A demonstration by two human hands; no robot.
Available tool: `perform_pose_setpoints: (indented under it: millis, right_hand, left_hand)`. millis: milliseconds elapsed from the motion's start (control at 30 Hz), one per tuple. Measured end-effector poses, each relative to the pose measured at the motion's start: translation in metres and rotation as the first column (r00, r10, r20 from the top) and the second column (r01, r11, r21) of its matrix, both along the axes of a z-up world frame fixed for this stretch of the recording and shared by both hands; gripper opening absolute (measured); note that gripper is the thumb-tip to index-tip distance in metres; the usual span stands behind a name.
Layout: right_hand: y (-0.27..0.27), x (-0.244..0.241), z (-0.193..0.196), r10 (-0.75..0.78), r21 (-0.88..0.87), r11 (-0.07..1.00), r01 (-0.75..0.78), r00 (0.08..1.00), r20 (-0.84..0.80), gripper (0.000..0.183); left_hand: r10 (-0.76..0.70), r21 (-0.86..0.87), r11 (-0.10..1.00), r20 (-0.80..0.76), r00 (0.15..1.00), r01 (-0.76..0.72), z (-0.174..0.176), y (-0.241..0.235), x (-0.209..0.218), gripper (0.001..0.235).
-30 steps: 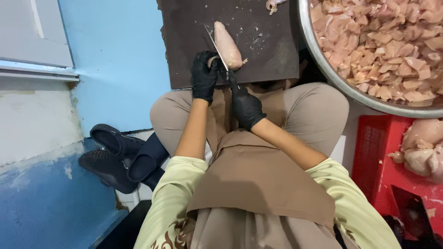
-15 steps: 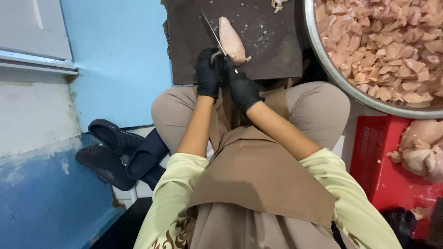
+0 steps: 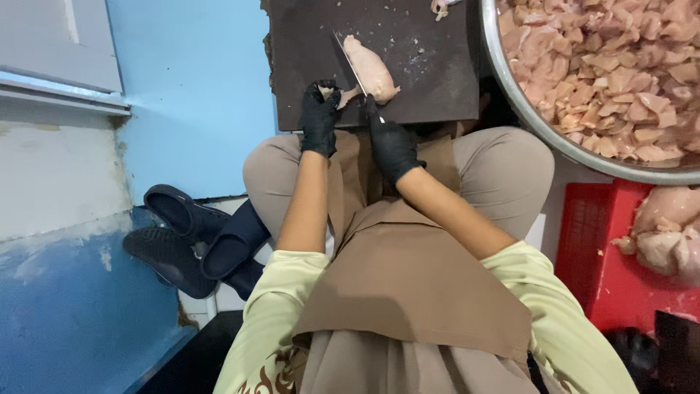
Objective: The person cuts raw chicken breasts into small pieces using a knife on a cutting board. The person holds the chicken with gloved hands, slices it into strips and cubes, and places the cut pieces into a large metal bowl.
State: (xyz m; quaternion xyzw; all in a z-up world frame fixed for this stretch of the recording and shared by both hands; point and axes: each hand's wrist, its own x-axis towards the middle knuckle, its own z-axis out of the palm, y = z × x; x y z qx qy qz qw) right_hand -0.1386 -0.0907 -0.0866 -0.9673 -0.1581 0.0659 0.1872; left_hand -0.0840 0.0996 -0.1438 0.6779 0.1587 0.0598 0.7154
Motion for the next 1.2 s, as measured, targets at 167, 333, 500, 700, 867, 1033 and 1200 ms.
perform_pose_setpoints:
  millis: [167, 333, 500, 700, 867, 1033, 1200]
  right_hand:
    - [0.001, 0.004, 0.009, -0.017, 0.033, 0.999, 0.019, 0.997, -0.082, 0.083]
    - [0.0, 0.022, 0.019, -0.026, 0.128, 0.989, 0.068, 0.951, -0.308, 0.086]
    - [-0.013, 0.012, 0.034, 0.038, 0.305, 0.952, 0.02, 0.982, -0.183, 0.08]
    - [-0.013, -0.019, 0.039, -0.045, 0.23, 0.971, 0.067, 0.994, -0.101, 0.078]
    - [-0.006, -0.023, 0.028, 0.05, 0.21, 0.977, -0.037, 0.997, -0.057, 0.07]
    - [-0.003, -0.021, 0.015, 0.111, 0.245, 0.964, -0.1, 0.993, -0.034, 0.068]
    - [0.001, -0.019, 0.005, 0.128, 0.222, 0.968, -0.117, 0.991, -0.039, 0.067]
  left_hand:
    - [0.013, -0.122, 0.992, -0.134, 0.991, -0.03, 0.024, -0.012, -0.012, 0.015]
    - [-0.017, -0.146, 0.987, 0.283, 0.959, 0.06, 0.033, 0.006, -0.014, 0.002]
    - [0.048, -0.267, 0.964, 0.165, 0.985, -0.002, 0.016, 0.013, 0.005, 0.02]
    - [0.126, 0.368, 0.91, 0.19, 0.974, -0.189, -0.012, 0.002, -0.009, 0.025]
    - [0.149, 0.313, 0.932, 0.133, 0.98, -0.184, -0.01, 0.017, -0.021, 0.023]
    - [0.126, 0.498, 0.842, 0.196, 0.972, -0.209, 0.001, 0.015, -0.022, 0.019]
    - [0.092, 0.532, 0.829, 0.176, 0.98, -0.173, 0.02, 0.005, -0.022, 0.024]
